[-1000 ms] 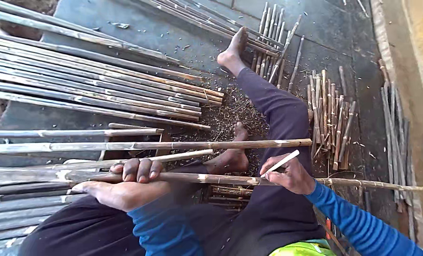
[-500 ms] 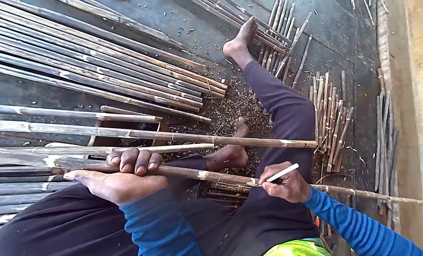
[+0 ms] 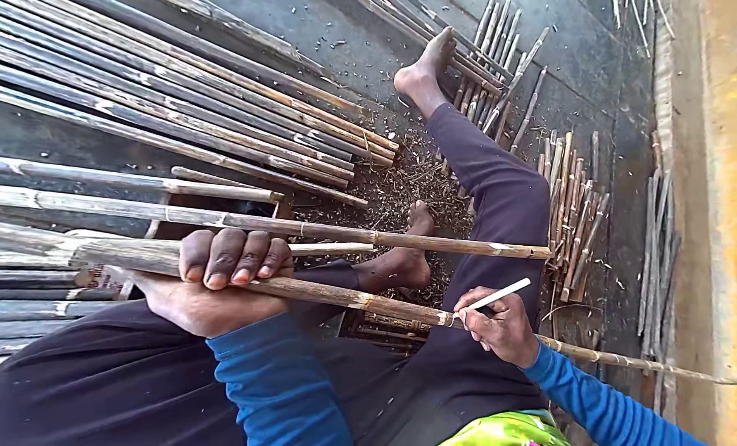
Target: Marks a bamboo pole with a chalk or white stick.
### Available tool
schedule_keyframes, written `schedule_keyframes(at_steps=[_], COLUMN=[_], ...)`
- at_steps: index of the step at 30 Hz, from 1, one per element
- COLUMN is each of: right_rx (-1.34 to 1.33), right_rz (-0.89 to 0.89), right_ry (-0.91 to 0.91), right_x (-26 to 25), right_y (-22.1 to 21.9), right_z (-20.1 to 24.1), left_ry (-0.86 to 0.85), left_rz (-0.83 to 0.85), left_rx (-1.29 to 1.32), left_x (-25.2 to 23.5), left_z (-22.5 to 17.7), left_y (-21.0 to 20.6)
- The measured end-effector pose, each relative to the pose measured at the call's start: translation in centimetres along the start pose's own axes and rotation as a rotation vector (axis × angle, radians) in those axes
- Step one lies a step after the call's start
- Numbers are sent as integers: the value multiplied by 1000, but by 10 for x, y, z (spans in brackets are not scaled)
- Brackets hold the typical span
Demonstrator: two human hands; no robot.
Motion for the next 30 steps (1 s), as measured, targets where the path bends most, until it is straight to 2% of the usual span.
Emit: schedule_keyframes(at_steps=[5,7,10,12,14,15,17,19,22,24,26,28,30], right_rx=[-92,-147,-209,-263,-232,-183,-57,55,40,11,-34,-70,-40], right_rz=[-59,-70,-108,-222,-312,-316,-272,-161,53,120,159,170,179], right_ry=[-182,-301,-450,-395,-279,-210,-64,71,190,216,215,175,167], right_x=[8,9,4,-3,-8,-8,-6,-8,-18,-27,-39,-47,-51], right_y=[-5,-8,-6,3,13,15,11,-3,-34,-54,-67,-76,-86], right_z=[5,9,12,12,9,9,12,22,36,42,44,43,38], left_ry=[-12,33,98,-21,-176,-208,-127,-41,-57,-147,-236,-236,-174], left_rz=[321,450,514,390,78,-83,-306,-340,-294,-307,-388,-517,-543], left_rx=[253,365,483,361,53,-127,-409,-403,-353,-351,-394,-426,-375], left_x=[-2,-2,-2,-5,-7,-5,0,3,9,13,18,21,21], left_z=[-1,-1,-2,-3,-8,-10,-15,-17,-20,-27,-35,-38,-39], left_y=[9,5,2,4,-1,-4,-5,-1,-6,-10,-9,-2,6])
Point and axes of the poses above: each hand's wrist, its own x-axis away from the middle knuckle, its own y-axis out of the back of the hand, z = x × y, the point moved 3 cm from there along -x, towards the middle knuckle
